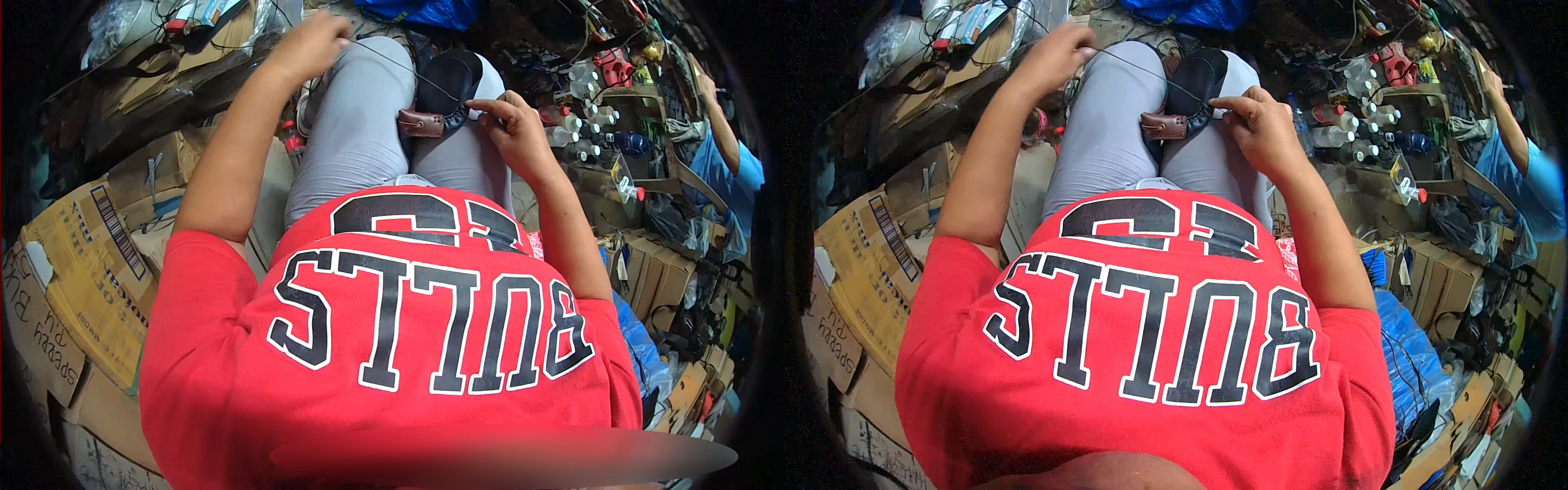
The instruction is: Manually stitching components of a leather shoe using a needle and thread.
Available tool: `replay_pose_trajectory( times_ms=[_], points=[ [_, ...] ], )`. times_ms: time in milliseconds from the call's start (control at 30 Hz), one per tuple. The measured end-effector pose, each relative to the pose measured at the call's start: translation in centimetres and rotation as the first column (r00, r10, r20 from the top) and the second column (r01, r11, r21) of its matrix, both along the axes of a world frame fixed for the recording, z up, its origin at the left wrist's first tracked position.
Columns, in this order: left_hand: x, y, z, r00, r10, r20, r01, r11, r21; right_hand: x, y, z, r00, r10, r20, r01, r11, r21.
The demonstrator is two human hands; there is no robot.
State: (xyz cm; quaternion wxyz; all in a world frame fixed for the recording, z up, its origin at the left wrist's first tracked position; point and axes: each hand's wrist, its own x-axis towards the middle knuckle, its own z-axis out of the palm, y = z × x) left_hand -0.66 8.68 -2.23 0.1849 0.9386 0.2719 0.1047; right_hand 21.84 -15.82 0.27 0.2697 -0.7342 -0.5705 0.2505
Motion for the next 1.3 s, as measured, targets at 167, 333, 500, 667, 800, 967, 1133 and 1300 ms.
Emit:
replay_pose_trajectory(
  times_ms=[167,333,500,667,800,967,1133,1300],
  points=[
    [-0.6,-2.4,0.0,0.986,-0.018,0.169,0.021,1.000,-0.017,-1.1,-1.8,-0.6,0.927,0.032,0.374,-0.064,0.995,0.074],
    [1.7,-8.9,1.6,0.959,-0.041,0.281,0.136,0.935,-0.327,-2.0,-2.1,-0.9,0.881,0.021,0.472,-0.086,0.990,0.116],
    [3.2,-9.7,-0.5,0.949,-0.133,0.285,0.065,0.969,0.237,0.2,-1.2,-1.2,0.995,0.045,0.093,-0.047,0.999,0.021],
    [4.7,-8.7,-1.5,0.901,-0.197,0.386,0.258,0.960,-0.111,2.6,0.3,-0.8,0.995,0.094,0.042,-0.092,0.995,-0.044],
    [4.8,-8.6,-1.9,0.913,-0.213,0.347,0.254,0.964,-0.077,3.5,1.0,-1.4,0.990,0.140,-0.005,-0.140,0.988,-0.057],
    [4.8,-8.5,-1.9,0.931,-0.187,0.312,0.234,0.965,-0.120,3.7,1.5,-1.7,0.986,0.145,-0.081,-0.151,0.986,-0.073],
    [4.9,-8.8,-1.9,0.931,-0.202,0.305,0.231,0.971,-0.065,3.5,1.6,-1.8,0.962,0.108,-0.252,-0.130,0.989,-0.074],
    [5.4,-8.9,-2.2,0.936,-0.177,0.304,0.238,0.955,-0.176,4.2,1.5,-2.2,0.926,0.131,-0.354,-0.168,0.983,-0.075]
  ],
)
